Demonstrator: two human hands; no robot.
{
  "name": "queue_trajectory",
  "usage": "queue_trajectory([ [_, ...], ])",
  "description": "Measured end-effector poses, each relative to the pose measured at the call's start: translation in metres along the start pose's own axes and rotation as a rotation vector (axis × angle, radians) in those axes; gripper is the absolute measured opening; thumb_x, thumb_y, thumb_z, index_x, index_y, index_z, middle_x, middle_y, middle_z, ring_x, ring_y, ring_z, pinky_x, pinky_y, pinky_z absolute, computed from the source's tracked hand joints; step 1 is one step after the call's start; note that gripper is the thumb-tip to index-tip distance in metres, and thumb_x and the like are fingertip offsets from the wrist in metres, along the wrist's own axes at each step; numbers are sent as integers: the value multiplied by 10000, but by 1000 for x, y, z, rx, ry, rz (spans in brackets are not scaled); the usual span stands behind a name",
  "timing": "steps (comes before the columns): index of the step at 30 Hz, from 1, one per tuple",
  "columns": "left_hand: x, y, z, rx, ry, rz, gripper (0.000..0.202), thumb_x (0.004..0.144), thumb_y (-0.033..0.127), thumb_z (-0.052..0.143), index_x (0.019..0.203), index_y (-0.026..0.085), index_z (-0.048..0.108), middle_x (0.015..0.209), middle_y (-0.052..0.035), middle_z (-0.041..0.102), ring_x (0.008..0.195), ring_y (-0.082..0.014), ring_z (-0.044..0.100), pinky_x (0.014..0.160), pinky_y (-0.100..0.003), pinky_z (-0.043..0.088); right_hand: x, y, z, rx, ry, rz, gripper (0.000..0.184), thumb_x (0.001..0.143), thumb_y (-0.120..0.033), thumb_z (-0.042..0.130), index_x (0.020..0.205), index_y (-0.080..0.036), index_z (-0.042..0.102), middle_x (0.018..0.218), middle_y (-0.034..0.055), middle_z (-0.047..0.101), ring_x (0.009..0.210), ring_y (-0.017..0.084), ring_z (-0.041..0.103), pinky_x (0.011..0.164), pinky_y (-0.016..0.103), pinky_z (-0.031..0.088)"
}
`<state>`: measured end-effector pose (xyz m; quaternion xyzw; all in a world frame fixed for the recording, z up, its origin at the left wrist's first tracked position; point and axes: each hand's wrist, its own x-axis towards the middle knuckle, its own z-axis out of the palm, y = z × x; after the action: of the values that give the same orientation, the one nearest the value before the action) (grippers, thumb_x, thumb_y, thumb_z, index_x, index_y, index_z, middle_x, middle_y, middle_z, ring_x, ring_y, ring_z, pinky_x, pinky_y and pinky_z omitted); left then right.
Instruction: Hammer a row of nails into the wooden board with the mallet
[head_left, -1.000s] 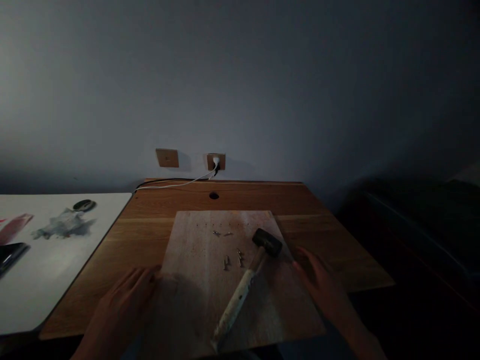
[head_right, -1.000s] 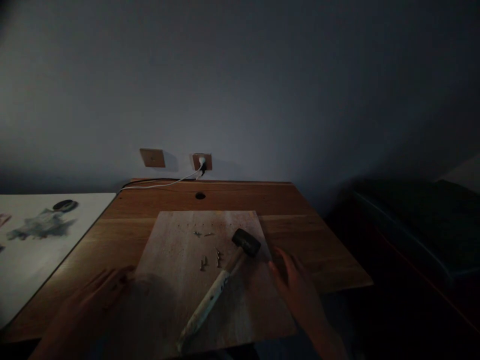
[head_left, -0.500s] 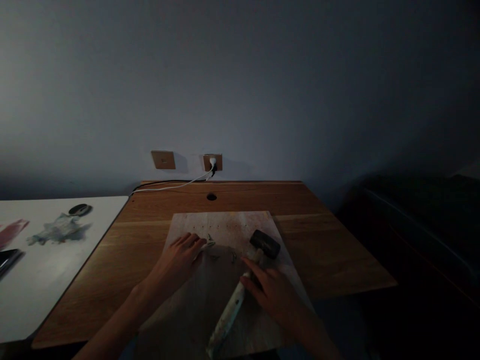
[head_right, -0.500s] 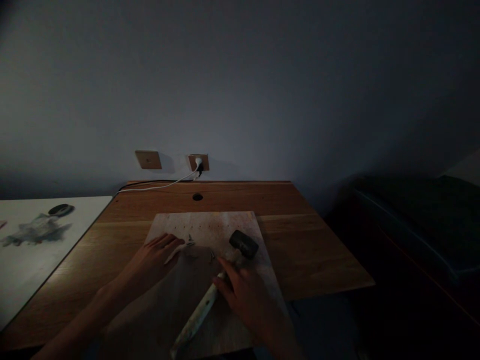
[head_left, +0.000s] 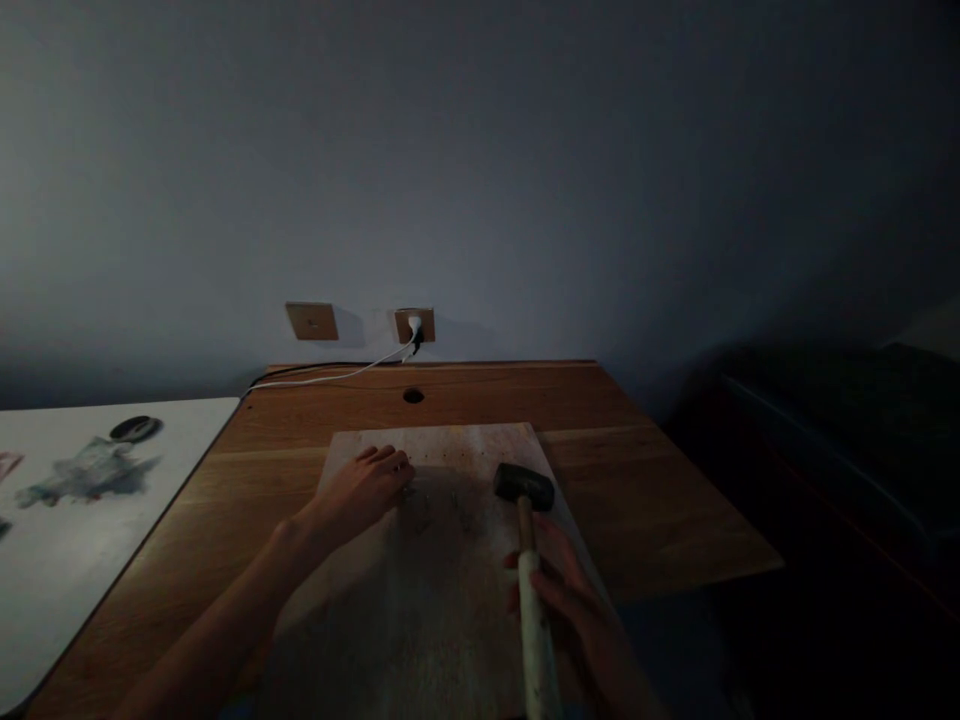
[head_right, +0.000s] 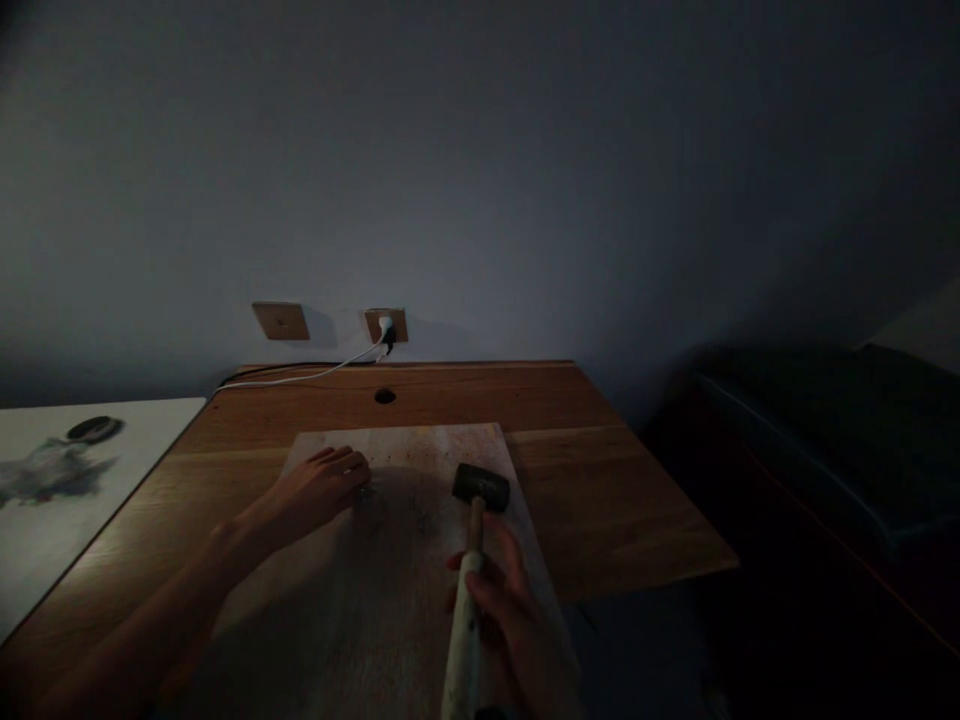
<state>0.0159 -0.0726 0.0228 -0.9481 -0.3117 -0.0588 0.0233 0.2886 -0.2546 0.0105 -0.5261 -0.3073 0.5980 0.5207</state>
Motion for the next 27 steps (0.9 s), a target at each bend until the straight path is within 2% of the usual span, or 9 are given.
queue_trajectory([
  [2, 2, -2, 1, 2, 13, 13, 148, 919, 112, 596, 1029, 184, 664, 1078, -80, 666, 1007, -233, 616, 900, -374, 478, -6, 10, 3, 167, 55, 91, 683, 782, -545, 738, 1372, -291, 506, 1076, 74, 716, 676, 179, 669, 577, 287, 522],
  [5, 4, -5, 4, 12, 8, 23, 149, 920, 102, 587, 1024, 181, 659, 1069, -73, 668, 990, -228, 621, 885, -362, 476, -14, 25, 7, 255, -95, 247, 528, 761, -610, 731, 1144, -256, 647, 866, 48, 705, 511, 130, 580, 432, 228, 440],
  [8, 4, -6, 6, 24, -3, 18, 158, 917, 110, 611, 1046, 186, 660, 1070, -67, 671, 990, -234, 630, 884, -365, 472, -17, 27, 5, 281, -184, 261, 463, 789, -593, 717, 1114, -270, 651, 775, -3, 668, 410, 81, 493, 380, 194, 402],
  [11, 3, -7, 5, 18, -10, 11, 191, 911, 113, 632, 1077, 201, 663, 1084, -64, 669, 999, -233, 639, 893, -365, 467, -12, 9, -7, 342, -280, 291, 450, 748, -550, 783, 1055, -251, 646, 629, -85, 578, 299, 29, 343, 320, 155, 356],
  [14, 2, -7, 2, 16, -22, 4, 168, 913, 122, 637, 1061, 196, 666, 1054, -66, 669, 964, -223, 648, 880, -354, 468, -7, -17, -23, 375, -456, 397, 329, 757, -519, 796, 828, -238, 640, 435, -115, 447, 237, 44, 275, 252, 146, 285],
  [18, 1, -8, 1, 27, -17, -14, 95, 919, 131, 630, 995, 170, 671, 982, -72, 668, 922, -229, 653, 863, -362, 477, -11, -38, -34, 400, -427, 364, 432, 807, -497, 770, 570, -236, 521, 340, -101, 366, 217, 31, 236, 236, 128, 234],
  [22, 0, -12, 6, 15, 23, -16, 101, 927, 108, 585, 963, 159, 665, 952, -77, 652, 915, -239, 643, 846, -370, 494, -23, -42, -33, 422, -383, 337, 468, 791, -478, 802, 544, -228, 493, 324, -113, 311, 223, 26, 221, 250, 113, 251],
  [27, -1, -14, 9, -56, 139, 3, 150, 954, 102, 517, 973, 178, 645, 1020, -84, 647, 934, -221, 629, 855, -351, 507, -28, -39, -28, 509, -447, 297, 407, 802, -408, 820, 613, -197, 528, 421, -127, 409, 231, -3, 185, 272, 102, 297],
])
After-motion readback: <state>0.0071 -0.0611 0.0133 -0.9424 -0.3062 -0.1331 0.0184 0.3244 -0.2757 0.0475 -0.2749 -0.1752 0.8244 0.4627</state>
